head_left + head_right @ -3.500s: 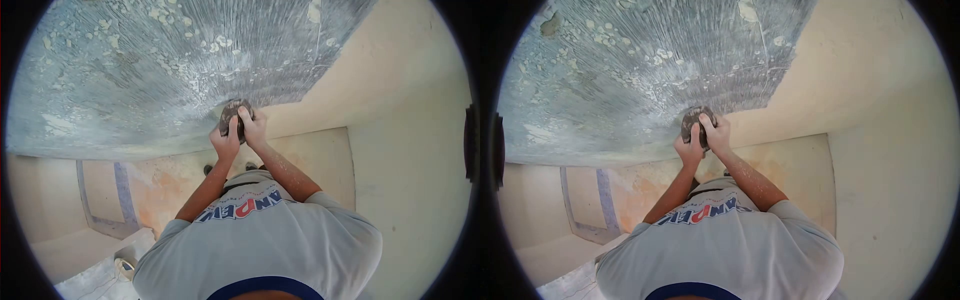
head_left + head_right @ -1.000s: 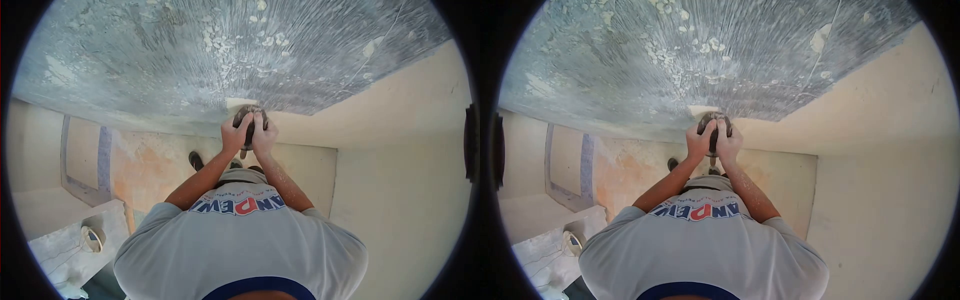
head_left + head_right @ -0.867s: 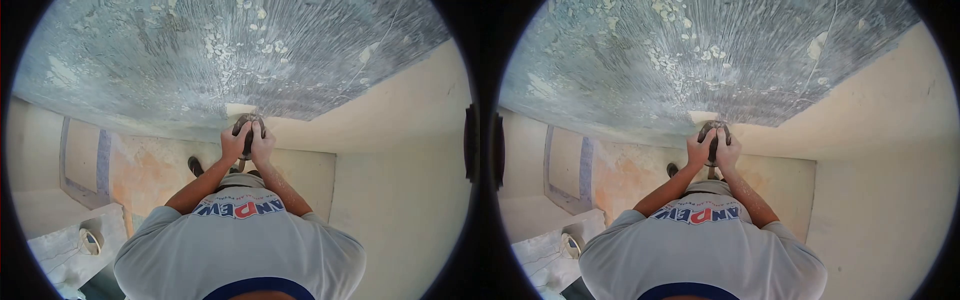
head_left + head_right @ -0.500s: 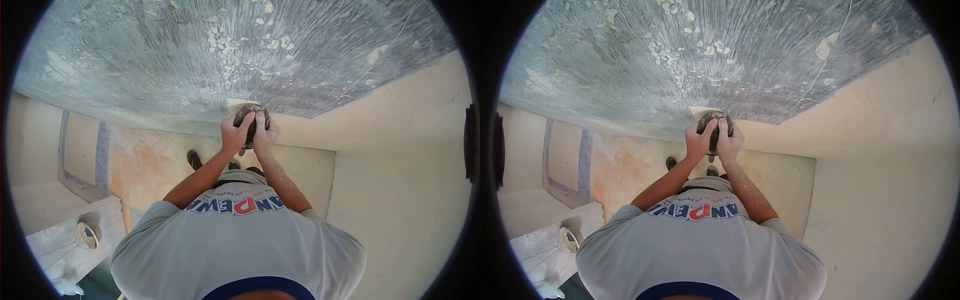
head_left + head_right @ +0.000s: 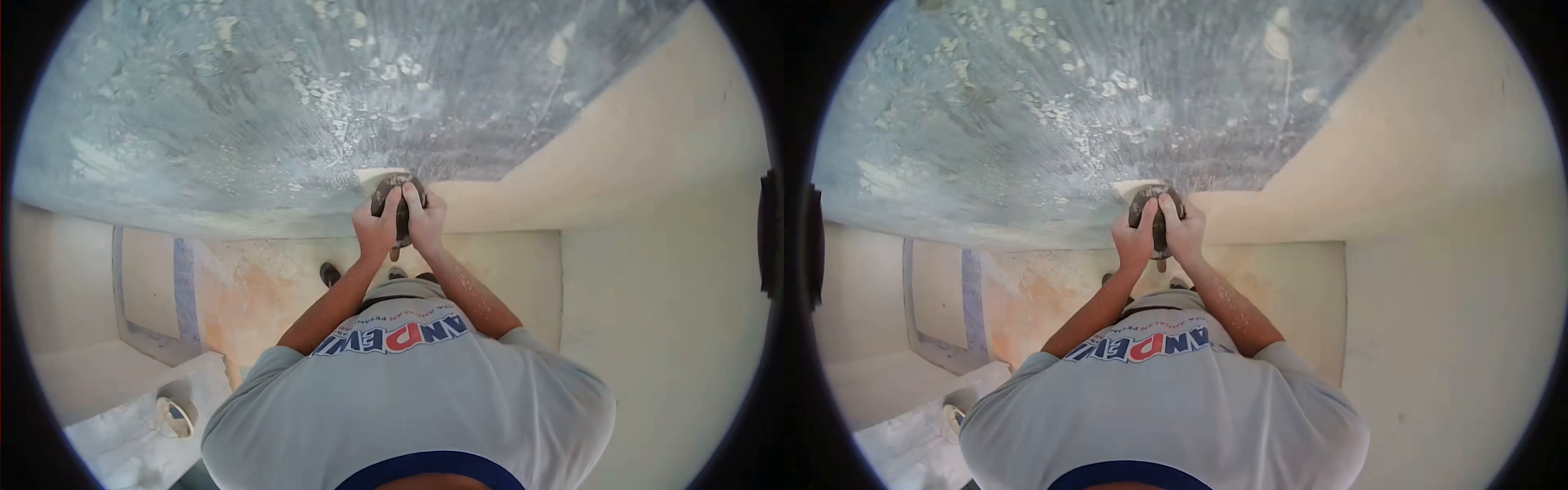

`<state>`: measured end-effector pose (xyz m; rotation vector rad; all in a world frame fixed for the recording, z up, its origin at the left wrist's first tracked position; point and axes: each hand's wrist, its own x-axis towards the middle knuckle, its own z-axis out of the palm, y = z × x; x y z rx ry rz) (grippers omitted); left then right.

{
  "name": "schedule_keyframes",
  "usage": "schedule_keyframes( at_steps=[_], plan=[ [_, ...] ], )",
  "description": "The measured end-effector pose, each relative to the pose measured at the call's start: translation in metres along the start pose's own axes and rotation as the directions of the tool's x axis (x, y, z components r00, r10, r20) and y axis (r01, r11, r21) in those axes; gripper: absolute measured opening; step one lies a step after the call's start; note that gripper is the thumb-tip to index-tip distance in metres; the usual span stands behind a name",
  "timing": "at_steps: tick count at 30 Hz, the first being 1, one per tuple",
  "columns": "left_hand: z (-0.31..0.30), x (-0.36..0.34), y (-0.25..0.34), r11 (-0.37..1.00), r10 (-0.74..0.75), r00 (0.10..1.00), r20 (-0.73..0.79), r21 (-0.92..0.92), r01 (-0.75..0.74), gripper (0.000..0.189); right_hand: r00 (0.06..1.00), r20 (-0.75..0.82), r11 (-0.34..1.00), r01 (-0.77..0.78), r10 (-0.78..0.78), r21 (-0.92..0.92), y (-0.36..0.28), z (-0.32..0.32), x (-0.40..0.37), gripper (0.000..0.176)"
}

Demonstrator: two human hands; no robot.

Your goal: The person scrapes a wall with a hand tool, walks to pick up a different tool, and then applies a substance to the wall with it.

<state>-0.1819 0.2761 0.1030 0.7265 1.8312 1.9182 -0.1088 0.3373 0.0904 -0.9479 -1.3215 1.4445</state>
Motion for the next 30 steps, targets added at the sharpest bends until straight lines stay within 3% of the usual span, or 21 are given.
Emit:
schedule_keyframes(
  at_steps=[3, 5, 6, 9, 11, 13, 15, 17, 19, 22, 25, 26, 29, 30],
  plan=[
    [-0.004, -0.007, -0.010, 0.996, -0.033, 0.998, 0.044, 0.086, 0.029, 0.029, 1.000, 0.015, 0.997, -0.021, 0.022, -0.071, 0.018, -0.007, -0.005, 0.028],
    [-0.001, -0.012, -0.016, 0.992, -0.037, 0.999, -0.020, 0.116, 0.039, 0.030, 0.993, 0.011, 0.993, -0.114, 0.115, -0.041, 0.028, -0.009, -0.009, 0.029],
    [0.002, -0.008, -0.010, 0.994, 0.096, 0.994, -0.045, 0.056, -0.093, 0.028, 0.999, 0.011, 0.998, -0.053, 0.054, -0.016, 0.016, -0.005, -0.006, 0.030],
    [-0.002, -0.004, 0.016, 0.987, -0.008, 1.000, -0.009, 0.161, 0.010, 0.027, 0.995, 0.098, 1.000, -0.019, 0.019, -0.004, 0.010, -0.006, 0.005, 0.029],
    [0.000, -0.008, -0.011, 0.989, 0.028, 0.999, -0.031, 0.144, -0.023, 0.028, 0.997, 0.079, 0.997, 0.006, 0.000, -0.074, 0.021, -0.006, 0.002, 0.029],
    [-0.002, -0.012, -0.012, 0.989, 0.021, 1.000, -0.012, 0.149, -0.019, 0.030, 0.998, 0.036, 0.998, -0.056, 0.057, -0.038, 0.021, -0.006, -0.009, 0.030],
    [0.000, -0.003, -0.003, 0.989, 0.033, 0.999, -0.026, 0.144, -0.029, 0.029, 1.000, 0.002, 0.997, -0.001, 0.001, 0.072, 0.019, -0.001, 0.000, 0.029],
    [-0.001, -0.004, 0.014, 0.993, 0.021, 0.999, -0.025, 0.116, -0.018, 0.029, 0.993, 0.119, 1.000, -0.003, 0.006, -0.029, 0.007, -0.004, 0.005, 0.026],
    [-0.002, -0.010, 0.002, 0.987, 0.054, 0.997, -0.045, 0.152, -0.047, 0.028, 0.996, 0.080, 0.999, 0.037, -0.039, 0.027, 0.021, 0.000, 0.003, 0.028],
    [0.003, -0.007, 0.002, 0.985, 0.081, 0.994, -0.068, 0.159, -0.069, 0.027, 0.997, 0.017, 0.991, -0.080, 0.079, 0.104, 0.021, 0.001, -0.006, 0.031],
    [0.001, -0.002, 0.027, 0.992, 0.055, 0.998, -0.017, 0.115, -0.053, 0.028, 0.996, 0.090, 0.998, -0.013, 0.018, -0.056, -0.001, -0.005, 0.005, 0.029],
    [-0.001, -0.008, 0.021, 0.992, 0.045, 0.999, -0.026, 0.120, -0.042, 0.028, 0.996, 0.083, 0.999, -0.023, 0.020, 0.034, -0.013, -0.003, 0.002, 0.030],
    [-0.003, -0.009, -0.023, 0.974, 0.067, 0.997, -0.044, 0.217, -0.056, 0.029, 1.000, -0.010, 0.999, 0.012, -0.012, 0.033, 0.017, 0.000, -0.007, 0.032],
    [-0.002, -0.008, -0.016, 0.975, 0.072, 0.996, -0.047, 0.212, -0.060, 0.029, 0.999, -0.016, 0.999, -0.048, 0.048, 0.015, 0.016, 0.000, -0.009, 0.034]
  ],
)
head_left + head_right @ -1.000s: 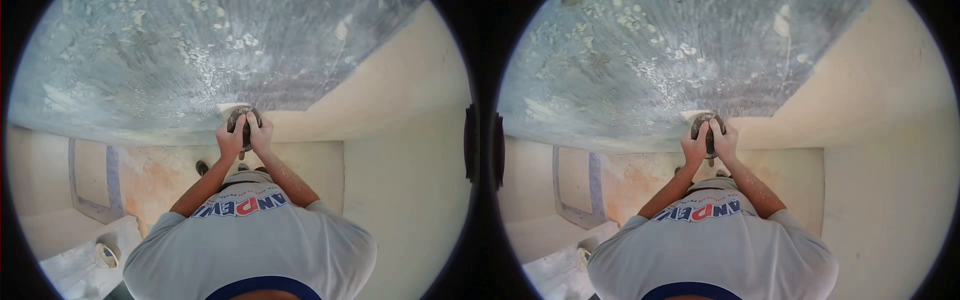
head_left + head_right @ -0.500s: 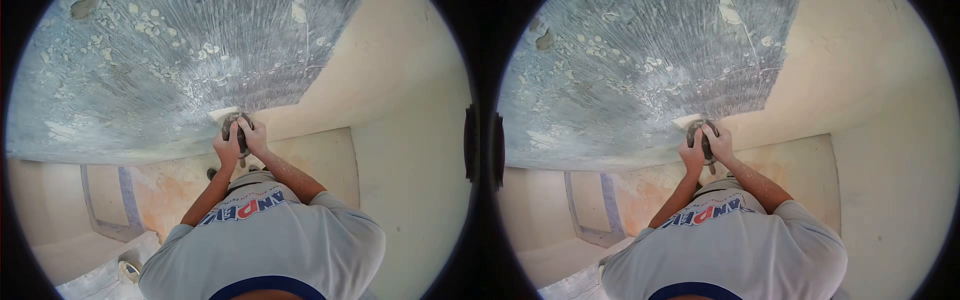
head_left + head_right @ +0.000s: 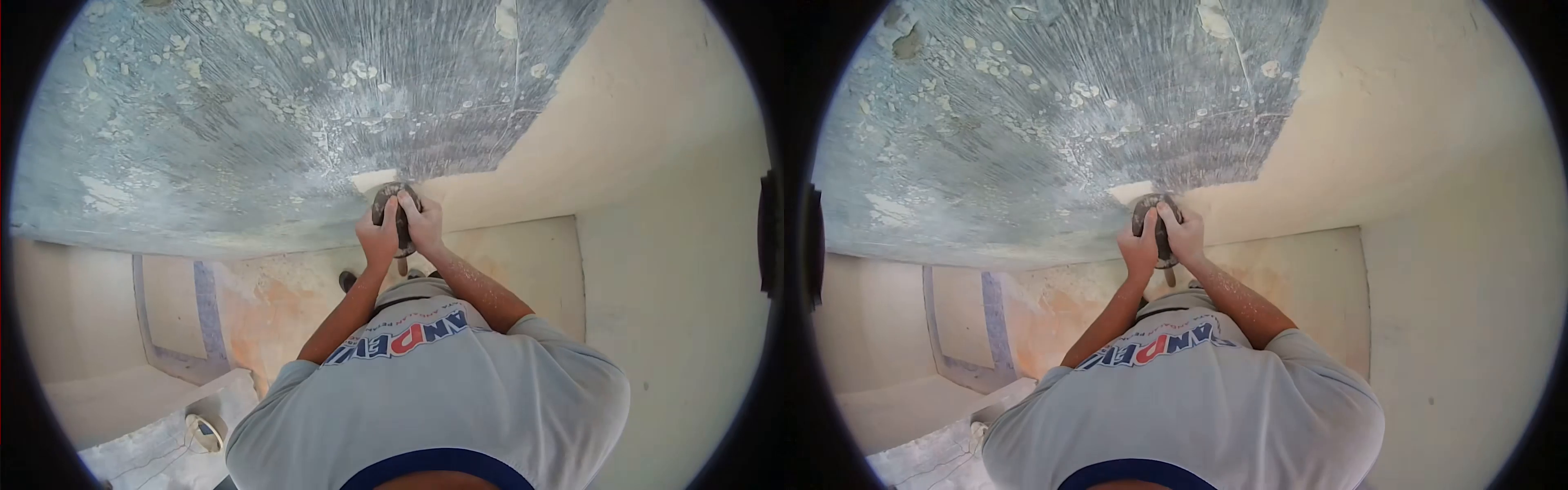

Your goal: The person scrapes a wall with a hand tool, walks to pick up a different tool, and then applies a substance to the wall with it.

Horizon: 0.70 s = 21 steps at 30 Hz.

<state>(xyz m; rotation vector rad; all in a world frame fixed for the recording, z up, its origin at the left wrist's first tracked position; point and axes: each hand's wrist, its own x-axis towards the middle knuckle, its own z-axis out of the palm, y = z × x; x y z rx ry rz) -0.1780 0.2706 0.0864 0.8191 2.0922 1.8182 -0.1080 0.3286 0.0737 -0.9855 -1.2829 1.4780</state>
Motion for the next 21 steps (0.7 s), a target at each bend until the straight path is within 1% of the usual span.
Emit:
schedule_keyframes(
  at_steps=[1, 2, 3, 4, 5, 6, 7, 8, 9, 10, 11, 12, 13, 14, 15, 16, 17, 18, 20, 21],
  plan=[
    [-0.001, 0.004, 0.018, 0.999, -0.003, 1.000, -0.023, -0.054, 0.002, 0.029, 1.000, 0.001, 1.000, 0.010, -0.010, -0.001, -0.014, 0.003, 0.007, 0.034],
    [-0.004, 0.005, 0.035, 0.995, -0.017, 0.999, -0.042, -0.104, 0.013, 0.030, 0.997, 0.032, 0.996, 0.075, -0.074, -0.053, -0.027, 0.005, 0.011, 0.034],
    [-0.008, 0.013, 0.048, 0.993, 0.029, 0.999, -0.039, -0.113, -0.033, 0.031, 0.990, 0.066, 0.986, 0.131, -0.125, -0.104, -0.040, 0.007, 0.012, 0.034],
    [-0.011, 0.010, 0.045, 0.994, 0.017, 0.999, -0.038, -0.111, -0.021, 0.031, 0.993, 0.077, 0.996, 0.089, -0.087, -0.025, -0.049, 0.011, 0.013, 0.034],
    [-0.013, 0.008, 0.044, 0.996, 0.020, 0.999, -0.031, -0.082, -0.022, 0.030, 0.993, 0.081, 0.996, 0.083, -0.081, -0.027, -0.037, 0.009, 0.009, 0.034],
    [-0.013, 0.012, 0.043, 0.997, 0.037, 0.999, -0.025, -0.060, -0.039, 0.030, 0.992, 0.058, 0.993, 0.113, -0.110, -0.044, -0.019, 0.009, 0.010, 0.034],
    [-0.008, 0.008, 0.036, 0.998, 0.001, 0.999, -0.042, -0.058, -0.003, 0.031, 0.989, 0.034, 0.988, 0.143, -0.141, -0.063, -0.019, 0.010, 0.010, 0.033],
    [-0.009, 0.002, 0.026, 0.998, -0.002, 0.999, -0.044, -0.060, -0.001, 0.031, 0.995, 0.008, 0.994, 0.095, -0.096, 0.054, -0.017, 0.012, 0.003, 0.033],
    [-0.009, 0.001, 0.027, 0.998, 0.028, 0.999, -0.040, -0.055, -0.030, 0.031, 0.995, 0.012, 0.994, 0.099, -0.099, 0.052, -0.019, 0.010, 0.000, 0.033],
    [-0.007, 0.005, 0.030, 0.996, 0.064, 0.997, -0.038, -0.053, -0.066, 0.031, 0.997, 0.038, 0.998, 0.066, -0.066, 0.013, -0.021, 0.008, 0.003, 0.033],
    [-0.008, 0.012, 0.031, 0.996, 0.070, 0.997, -0.042, -0.058, -0.073, 0.031, 0.998, 0.062, 0.999, 0.031, -0.029, -0.028, -0.024, 0.008, 0.007, 0.033],
    [-0.015, 0.017, 0.051, 0.998, 0.046, 0.999, -0.009, -0.045, -0.046, 0.031, 0.994, 0.097, 0.999, 0.052, -0.052, -0.003, -0.037, 0.009, 0.011, 0.034],
    [-0.019, 0.018, 0.060, 1.000, 0.013, 1.000, 0.022, -0.025, -0.013, 0.030, 0.994, 0.101, 0.999, 0.040, -0.039, -0.008, -0.035, 0.009, 0.010, 0.034],
    [-0.016, 0.016, 0.058, 0.996, 0.013, 1.000, -0.013, -0.090, -0.014, 0.029, 0.995, 0.090, 0.999, 0.035, -0.035, 0.001, -0.034, 0.010, 0.008, 0.035],
    [-0.013, 0.014, 0.048, 0.996, 0.015, 1.000, -0.019, -0.089, -0.016, 0.029, 0.996, 0.079, 0.999, 0.044, -0.046, 0.015, -0.034, 0.013, 0.010, 0.036],
    [-0.010, 0.012, 0.038, 0.998, 0.040, 0.999, -0.034, -0.054, -0.042, 0.028, 0.997, 0.071, 0.997, 0.026, -0.031, 0.079, -0.020, 0.014, 0.009, 0.038],
    [-0.009, 0.006, 0.027, 0.998, 0.060, 0.997, -0.047, -0.018, -0.060, 0.028, 0.997, 0.073, 0.997, 0.025, -0.031, 0.078, -0.006, 0.011, 0.005, 0.038],
    [-0.009, 0.005, 0.034, 0.996, 0.072, 0.996, -0.051, -0.058, -0.074, 0.028, 0.998, 0.054, 0.998, 0.011, -0.015, 0.066, -0.004, 0.011, 0.003, 0.039],
    [-0.012, 0.015, 0.050, 0.995, 0.072, 0.997, -0.036, -0.063, -0.074, 0.027, 0.999, 0.036, 0.998, 0.008, -0.010, 0.058, -0.003, 0.013, 0.013, 0.039],
    [-0.017, 0.016, 0.058, 0.997, 0.055, 0.998, -0.016, -0.058, -0.055, 0.027, 0.998, 0.053, 0.994, 0.009, -0.015, 0.105, -0.019, 0.017, 0.013, 0.040]
  ],
)
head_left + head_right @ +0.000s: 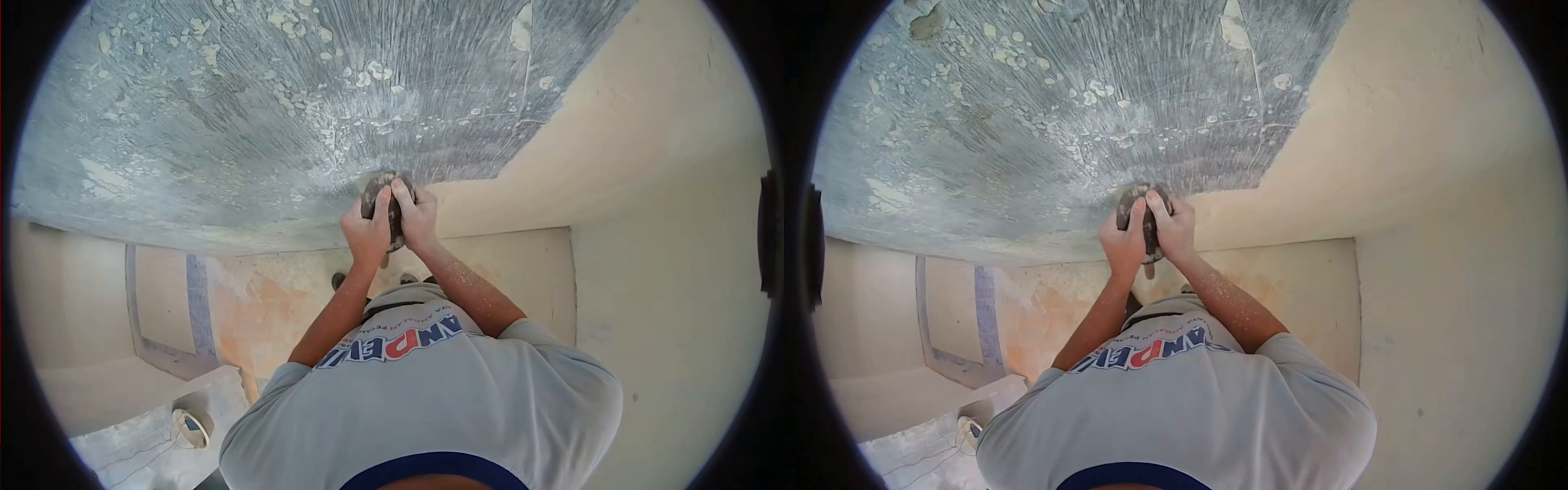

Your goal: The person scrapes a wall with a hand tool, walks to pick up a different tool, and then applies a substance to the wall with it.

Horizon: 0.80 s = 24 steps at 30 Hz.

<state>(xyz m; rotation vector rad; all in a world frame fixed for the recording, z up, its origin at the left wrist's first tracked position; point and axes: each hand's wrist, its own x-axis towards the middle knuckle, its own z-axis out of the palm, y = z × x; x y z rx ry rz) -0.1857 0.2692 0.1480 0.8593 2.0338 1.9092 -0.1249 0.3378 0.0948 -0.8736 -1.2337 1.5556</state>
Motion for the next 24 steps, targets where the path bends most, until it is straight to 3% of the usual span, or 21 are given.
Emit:
schedule_keyframes(
  at_steps=[4, 6, 8, 9, 12, 13, 16, 21, 24],
  plan=[
    [0.003, -0.010, -0.019, 0.997, -0.077, 0.997, -0.009, -0.009, 0.077, 0.028, 0.999, 0.020, 0.999, -0.034, 0.035, -0.019, 0.009, -0.005, -0.006, 0.040],
    [0.000, -0.012, -0.027, 0.998, -0.047, 0.999, 0.018, 0.029, 0.047, 0.028, 0.999, 0.015, 0.998, -0.052, 0.053, -0.038, 0.013, -0.007, -0.012, 0.040],
    [-0.001, -0.010, -0.028, 0.998, -0.065, 0.998, 0.018, 0.001, 0.065, 0.028, 0.999, -0.033, 0.999, -0.024, 0.025, 0.033, 0.016, 0.000, -0.012, 0.039],
    [-0.002, -0.008, -0.025, 0.998, -0.067, 0.998, 0.016, 0.005, 0.067, 0.028, 0.994, 0.024, 0.993, -0.107, 0.106, 0.048, 0.017, -0.003, -0.011, 0.036],
    [-0.002, -0.009, -0.024, 0.999, -0.052, 0.998, -0.017, 0.014, 0.052, 0.028, 0.992, 0.112, 0.995, -0.049, 0.058, -0.088, 0.013, -0.010, -0.005, 0.026],
    [-0.001, -0.011, -0.033, 0.998, -0.063, 0.998, 0.007, 0.011, 0.063, 0.028, 0.995, 0.097, 0.999, 0.020, -0.016, -0.034, -0.002, -0.005, -0.009, 0.027],
    [0.000, -0.005, -0.022, 1.000, -0.023, 1.000, 0.019, 0.015, 0.023, 0.028, 0.998, -0.020, 0.998, -0.051, 0.051, 0.026, -0.003, 0.001, -0.013, 0.032],
    [-0.003, -0.004, -0.012, 0.997, -0.079, 0.996, 0.043, 0.015, 0.078, 0.028, 0.996, 0.077, 0.998, -0.049, 0.046, 0.045, -0.012, 0.002, -0.004, 0.030],
    [-0.001, -0.007, -0.017, 0.998, -0.063, 0.996, 0.057, -0.010, 0.064, 0.028, 1.000, -0.019, 0.998, 0.021, -0.020, 0.063, -0.001, 0.000, -0.012, 0.033]
  ],
)
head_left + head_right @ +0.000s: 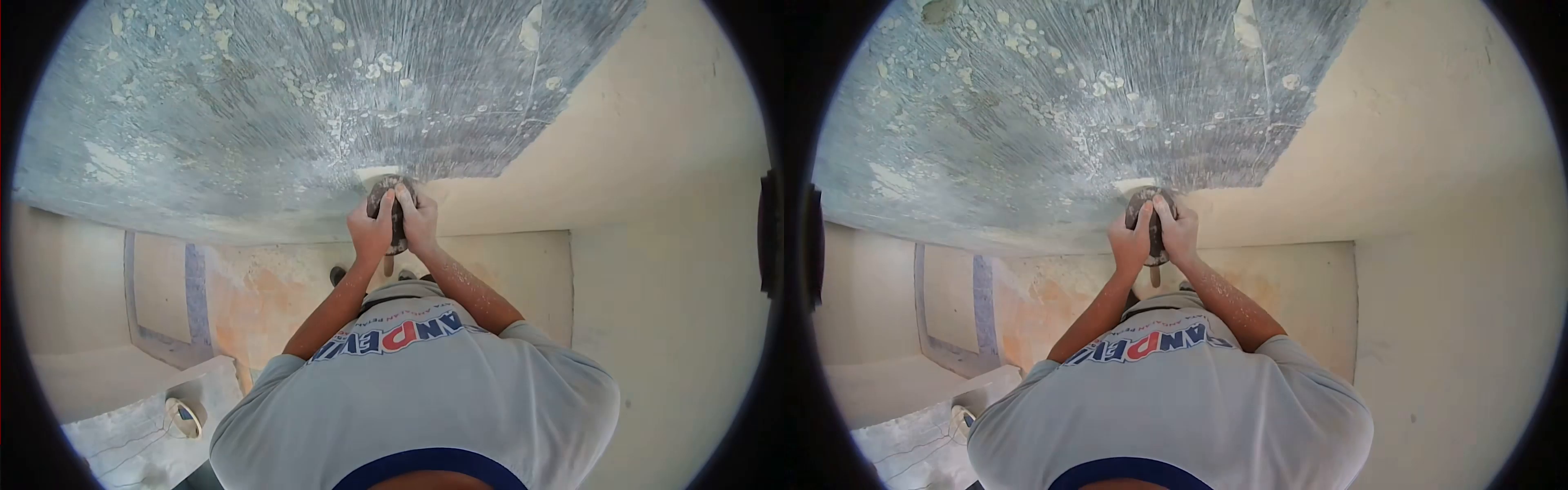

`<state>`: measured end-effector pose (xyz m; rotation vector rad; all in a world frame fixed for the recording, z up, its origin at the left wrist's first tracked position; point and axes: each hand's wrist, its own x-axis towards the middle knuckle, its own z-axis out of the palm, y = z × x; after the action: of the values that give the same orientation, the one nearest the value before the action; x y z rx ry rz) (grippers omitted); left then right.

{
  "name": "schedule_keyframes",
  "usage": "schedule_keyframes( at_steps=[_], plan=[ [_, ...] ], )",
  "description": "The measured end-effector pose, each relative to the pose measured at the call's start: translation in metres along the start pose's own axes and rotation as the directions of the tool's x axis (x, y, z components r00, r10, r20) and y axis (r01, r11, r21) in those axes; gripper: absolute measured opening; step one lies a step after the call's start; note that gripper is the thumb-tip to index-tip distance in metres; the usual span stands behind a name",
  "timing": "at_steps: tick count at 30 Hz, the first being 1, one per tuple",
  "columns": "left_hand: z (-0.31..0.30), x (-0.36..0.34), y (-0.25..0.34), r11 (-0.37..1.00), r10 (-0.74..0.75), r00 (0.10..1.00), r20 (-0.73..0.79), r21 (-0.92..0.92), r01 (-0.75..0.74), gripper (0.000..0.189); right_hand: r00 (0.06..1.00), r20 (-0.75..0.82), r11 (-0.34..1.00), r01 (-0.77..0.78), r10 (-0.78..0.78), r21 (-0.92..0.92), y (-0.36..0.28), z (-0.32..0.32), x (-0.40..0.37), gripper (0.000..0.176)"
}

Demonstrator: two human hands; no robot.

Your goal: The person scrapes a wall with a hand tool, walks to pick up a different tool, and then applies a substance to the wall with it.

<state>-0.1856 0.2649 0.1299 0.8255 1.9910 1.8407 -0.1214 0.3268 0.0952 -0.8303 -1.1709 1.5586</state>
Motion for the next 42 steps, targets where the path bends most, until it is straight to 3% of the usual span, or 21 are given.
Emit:
schedule_keyframes(
  at_steps=[3, 10, 11, 14, 16, 18, 21, 24, 26, 31, 33, 35, 42],
  plan=[
    [0.000, 0.008, 0.023, 0.999, 0.032, 0.998, -0.049, -0.021, -0.033, 0.028, 0.999, 0.027, 0.997, -0.043, 0.045, -0.067, -0.004, -0.001, 0.005, 0.034],
    [0.003, -0.001, -0.001, 0.996, 0.067, 0.995, -0.069, 0.057, -0.063, 0.030, 0.996, -0.029, 0.989, 0.083, -0.087, -0.119, 0.002, 0.002, 0.002, 0.037],
    [0.002, 0.004, -0.001, 0.996, 0.067, 0.995, -0.069, 0.058, -0.064, 0.030, 0.998, 0.060, 0.991, 0.014, -0.006, -0.135, 0.001, -0.003, 0.009, 0.037],
    [-0.004, 0.004, 0.012, 1.000, 0.012, 0.999, -0.042, -0.002, -0.012, 0.029, 0.998, 0.060, 0.989, -0.012, 0.021, -0.147, -0.023, 0.004, 0.005, 0.036],
    [0.000, 0.000, -0.004, 0.999, 0.030, 0.998, -0.054, 0.040, -0.028, 0.028, 0.999, 0.047, 0.986, 0.034, -0.027, -0.161, 0.003, -0.003, 0.000, 0.037],
    [0.003, -0.003, -0.018, 0.994, 0.081, 0.992, -0.092, 0.087, -0.073, 0.027, 1.000, 0.010, 0.985, -0.023, 0.025, -0.172, 0.017, -0.008, 0.002, 0.038],
    [-0.005, 0.007, 0.022, 1.000, -0.005, 0.999, -0.052, 0.013, 0.006, 0.027, 0.998, 0.061, 0.989, -0.011, 0.020, -0.149, -0.025, 0.004, 0.006, 0.036],
    [-0.004, 0.002, -0.003, 0.999, 0.010, 0.998, -0.056, 0.047, -0.008, 0.027, 0.994, 0.104, 0.994, 0.024, -0.013, -0.105, -0.008, 0.004, 0.005, 0.034],
    [-0.003, -0.005, -0.018, 0.997, 0.007, 0.999, -0.042, 0.072, -0.004, 0.026, 0.998, 0.043, 0.996, -0.033, 0.036, -0.078, 0.007, -0.002, -0.003, 0.034],
    [-0.003, 0.001, -0.013, 0.999, -0.002, 0.999, -0.048, 0.037, 0.004, 0.026, 0.996, 0.048, 0.997, -0.076, 0.076, -0.005, 0.004, 0.003, 0.001, 0.034],
    [-0.005, -0.005, -0.016, 1.000, -0.004, 0.998, -0.055, 0.029, 0.006, 0.026, 0.994, 0.083, 0.988, -0.062, 0.074, -0.139, 0.000, -0.004, -0.001, 0.033],
    [-0.005, -0.002, -0.014, 0.998, -0.051, 0.998, -0.025, 0.032, 0.052, 0.026, 0.990, 0.093, 0.985, -0.090, 0.105, -0.150, 0.002, -0.007, -0.001, 0.033],
    [-0.008, 0.000, 0.000, 0.998, -0.052, 0.999, -0.008, 0.028, 0.053, 0.027, 0.987, 0.056, 0.988, -0.150, 0.152, -0.040, -0.005, 0.004, -0.004, 0.032]
  ],
)
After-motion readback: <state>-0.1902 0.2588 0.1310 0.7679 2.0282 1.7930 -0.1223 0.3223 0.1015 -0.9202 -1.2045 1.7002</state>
